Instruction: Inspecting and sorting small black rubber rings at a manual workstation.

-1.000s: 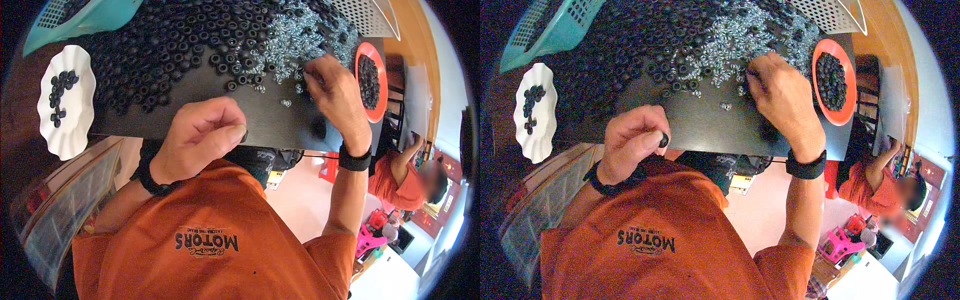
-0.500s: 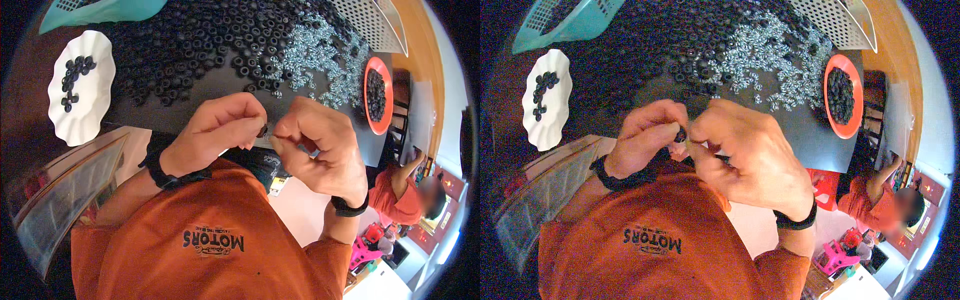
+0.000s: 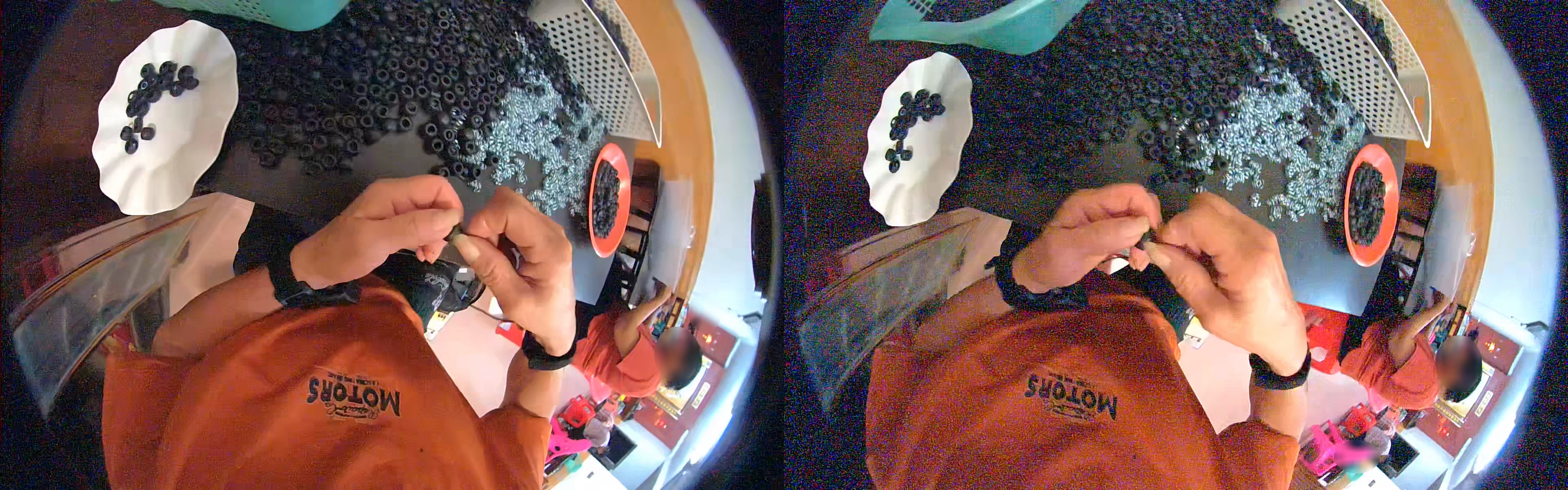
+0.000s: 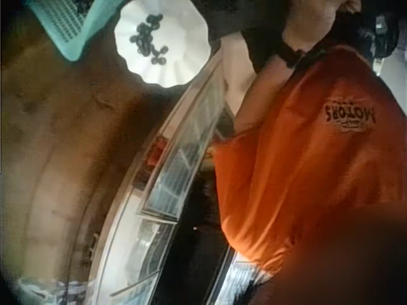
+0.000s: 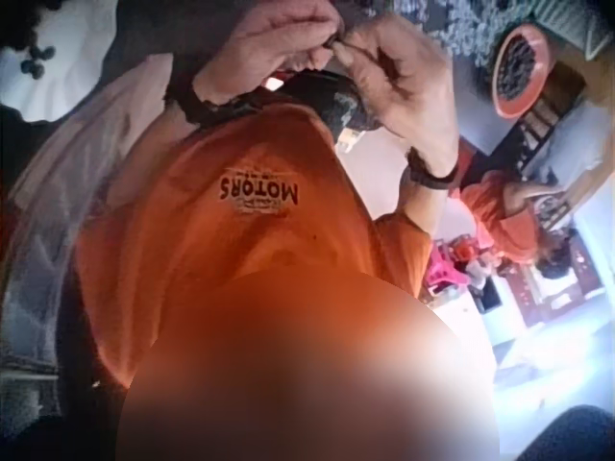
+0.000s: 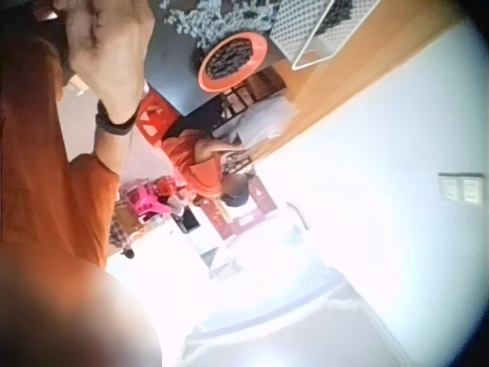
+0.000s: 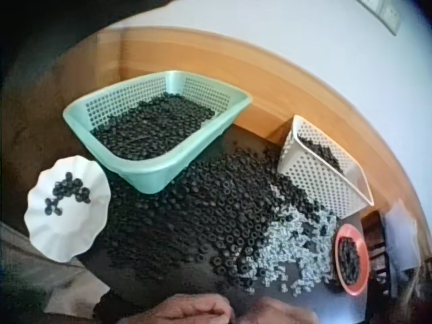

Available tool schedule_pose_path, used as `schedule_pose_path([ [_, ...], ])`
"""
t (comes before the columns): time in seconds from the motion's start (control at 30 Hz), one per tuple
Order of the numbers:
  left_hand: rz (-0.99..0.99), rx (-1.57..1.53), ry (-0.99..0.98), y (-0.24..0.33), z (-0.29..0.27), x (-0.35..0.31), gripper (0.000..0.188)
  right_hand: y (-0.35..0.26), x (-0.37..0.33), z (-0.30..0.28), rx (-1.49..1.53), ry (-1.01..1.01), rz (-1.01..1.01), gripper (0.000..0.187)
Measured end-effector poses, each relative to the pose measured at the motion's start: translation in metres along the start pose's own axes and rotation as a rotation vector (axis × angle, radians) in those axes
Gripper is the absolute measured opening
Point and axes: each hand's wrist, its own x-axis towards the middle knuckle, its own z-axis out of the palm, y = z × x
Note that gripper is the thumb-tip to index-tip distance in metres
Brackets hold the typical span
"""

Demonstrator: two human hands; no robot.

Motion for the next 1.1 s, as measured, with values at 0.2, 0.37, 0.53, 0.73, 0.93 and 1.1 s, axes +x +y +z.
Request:
schedule_pose_path([
  [0.2, 0.044, -0.081, -0.065, -0.006, -0.003, -0.009, 0.016, 0.017, -0.005, 0.015, 0.468, -0.079, 0.233, 0.023],
  [0.37, 0.075, 0.001, -0.023, 0.0, -0.005, -0.02, 0.017, 0.007, 0.004, 0.02, 0.673, -0.104, 0.377, 0.023],
  [0.53, 0.088, 0.029, 0.015, -0.001, -0.005, -0.026, 0.018, -0.002, 0.013, 0.035, 0.912, -0.05, 0.316, 0.023],
  [0.73, 0.115, 0.041, 0.077, -0.001, -0.009, -0.024, 0.017, -0.008, 0.025, 0.024, 0.581, -0.112, 0.372, 0.017],
  [0.93, 0.081, 0.153, 0.021, 0.001, -0.003, -0.022, 0.015, 0.021, 0.091, 0.0, -0.459, -0.096, -0.172, 0.019],
  [1.1, 0.08, 0.182, -0.033, 0.001, -0.005, -0.017, 0.016, 0.033, 0.12, 0.015, -0.588, -0.106, -0.206, 0.024],
])
